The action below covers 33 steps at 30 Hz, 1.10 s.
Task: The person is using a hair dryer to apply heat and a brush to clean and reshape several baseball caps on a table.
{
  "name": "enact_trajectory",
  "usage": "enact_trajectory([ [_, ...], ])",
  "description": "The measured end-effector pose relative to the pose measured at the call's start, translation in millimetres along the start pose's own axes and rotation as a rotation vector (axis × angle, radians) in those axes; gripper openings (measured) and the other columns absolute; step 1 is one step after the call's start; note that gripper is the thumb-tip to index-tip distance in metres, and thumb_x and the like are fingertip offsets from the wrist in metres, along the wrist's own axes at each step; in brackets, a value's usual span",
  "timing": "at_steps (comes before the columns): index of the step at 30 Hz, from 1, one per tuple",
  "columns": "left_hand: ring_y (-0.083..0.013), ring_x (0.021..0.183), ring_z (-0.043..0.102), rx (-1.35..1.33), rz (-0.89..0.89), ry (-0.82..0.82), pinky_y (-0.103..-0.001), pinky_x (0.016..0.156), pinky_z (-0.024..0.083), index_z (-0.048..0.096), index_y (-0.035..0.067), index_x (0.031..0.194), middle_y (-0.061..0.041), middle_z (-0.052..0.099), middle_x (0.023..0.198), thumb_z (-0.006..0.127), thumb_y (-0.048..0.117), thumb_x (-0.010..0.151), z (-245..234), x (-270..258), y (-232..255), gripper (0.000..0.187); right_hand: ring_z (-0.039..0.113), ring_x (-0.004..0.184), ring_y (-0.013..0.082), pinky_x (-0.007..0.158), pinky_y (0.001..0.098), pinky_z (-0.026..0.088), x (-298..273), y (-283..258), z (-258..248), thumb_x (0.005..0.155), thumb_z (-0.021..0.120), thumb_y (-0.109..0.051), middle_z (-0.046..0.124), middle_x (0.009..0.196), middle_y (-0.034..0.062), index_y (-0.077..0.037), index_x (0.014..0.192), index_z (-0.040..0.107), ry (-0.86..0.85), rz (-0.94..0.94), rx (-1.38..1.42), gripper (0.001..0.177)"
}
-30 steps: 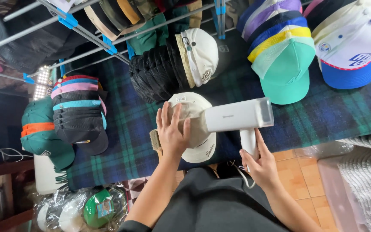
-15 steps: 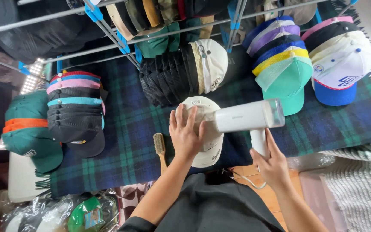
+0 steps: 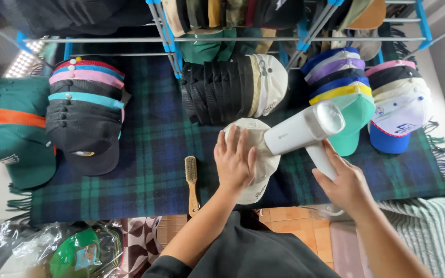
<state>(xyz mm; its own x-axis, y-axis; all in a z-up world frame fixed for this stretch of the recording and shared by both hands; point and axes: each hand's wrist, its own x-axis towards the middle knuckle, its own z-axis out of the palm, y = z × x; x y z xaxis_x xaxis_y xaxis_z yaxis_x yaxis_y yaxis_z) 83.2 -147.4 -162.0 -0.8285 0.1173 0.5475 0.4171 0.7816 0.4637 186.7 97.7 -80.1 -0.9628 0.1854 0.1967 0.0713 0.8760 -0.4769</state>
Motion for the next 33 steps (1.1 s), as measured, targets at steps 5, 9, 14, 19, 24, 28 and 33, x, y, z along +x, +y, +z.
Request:
enact_trajectory([
  [5,-0.0496,0.131,0.05,-0.024,-0.026,-0.011,-0.056,0.096,0.046,0.059,0.012,0.14,-0.019,0.055,0.143,0.04,0.049,0.104,1,-2,0,0.055,0.068,0.112,0.0365,0.091,0.0519,0.058,41,2,-2,0.078,0.076,-0.036,0.071,0.129,0.0067,-0.034,0.154,0.053,-0.147,-0.057,-0.149,0.079],
  [9,-0.0498,0.132,0.048,-0.013,-0.031,-0.046,-0.057,0.097,0.045,0.057,0.011,0.141,-0.019,0.054,0.143,0.037,0.051,0.104,-2,-2,2,0.058,0.066,0.118,0.04,0.095,0.0546,0.056,80,-19,-18,0.081,0.074,-0.036,0.071,0.131,0.0075,-0.035,0.151,0.055,-0.317,-0.055,-0.075,0.073],
  [14,-0.0482,0.133,0.049,0.009,-0.032,-0.026,-0.053,0.097,0.046,0.056,0.004,0.141,-0.02,0.055,0.143,0.034,0.054,0.104,4,-3,0,0.065,0.061,0.125,0.0381,0.101,0.0532,0.053,115,-29,-11,0.087,0.066,-0.038,0.066,0.137,0.0087,-0.038,0.16,0.042,-0.448,-0.115,-0.139,0.076],
  [19,-0.0479,0.133,0.05,0.032,-0.049,-0.009,-0.052,0.098,0.046,0.057,0.002,0.14,-0.02,0.056,0.142,0.036,0.054,0.103,4,0,4,0.067,0.067,0.117,0.0394,0.095,0.0507,0.056,135,-15,-12,0.085,0.067,-0.035,0.071,0.131,0.0097,-0.033,0.156,0.049,-0.506,-0.232,-0.03,0.073],
  [24,-0.0465,0.133,0.051,0.05,0.002,-0.002,-0.051,0.103,0.046,0.058,-0.001,0.138,-0.022,0.058,0.139,0.037,0.052,0.103,6,1,5,0.066,0.064,0.121,0.0334,0.098,0.048,0.053,152,24,8,0.082,0.072,-0.038,0.067,0.138,0.0057,-0.032,0.157,0.048,-0.425,-0.274,-0.026,0.079],
  [28,-0.0428,0.134,0.051,-0.049,-0.015,-0.033,-0.052,0.114,0.042,0.055,-0.004,0.138,-0.022,0.058,0.143,0.031,0.047,0.107,-2,7,10,0.064,0.063,0.114,0.0219,0.1,0.0335,0.044,163,-14,-33,0.088,0.063,-0.031,0.064,0.144,-0.0046,-0.047,0.161,0.031,-0.814,0.105,-0.031,0.082],
  [33,-0.0449,0.135,0.051,0.038,0.021,-0.035,-0.05,0.114,0.039,0.06,-0.005,0.136,-0.026,0.059,0.138,0.043,0.044,0.104,9,3,7,0.061,0.067,0.054,0.0306,0.041,0.0408,0.056,159,61,19,0.09,0.072,-0.011,0.07,0.09,0.0227,-0.025,0.157,0.046,-0.604,0.345,0.503,0.073],
])
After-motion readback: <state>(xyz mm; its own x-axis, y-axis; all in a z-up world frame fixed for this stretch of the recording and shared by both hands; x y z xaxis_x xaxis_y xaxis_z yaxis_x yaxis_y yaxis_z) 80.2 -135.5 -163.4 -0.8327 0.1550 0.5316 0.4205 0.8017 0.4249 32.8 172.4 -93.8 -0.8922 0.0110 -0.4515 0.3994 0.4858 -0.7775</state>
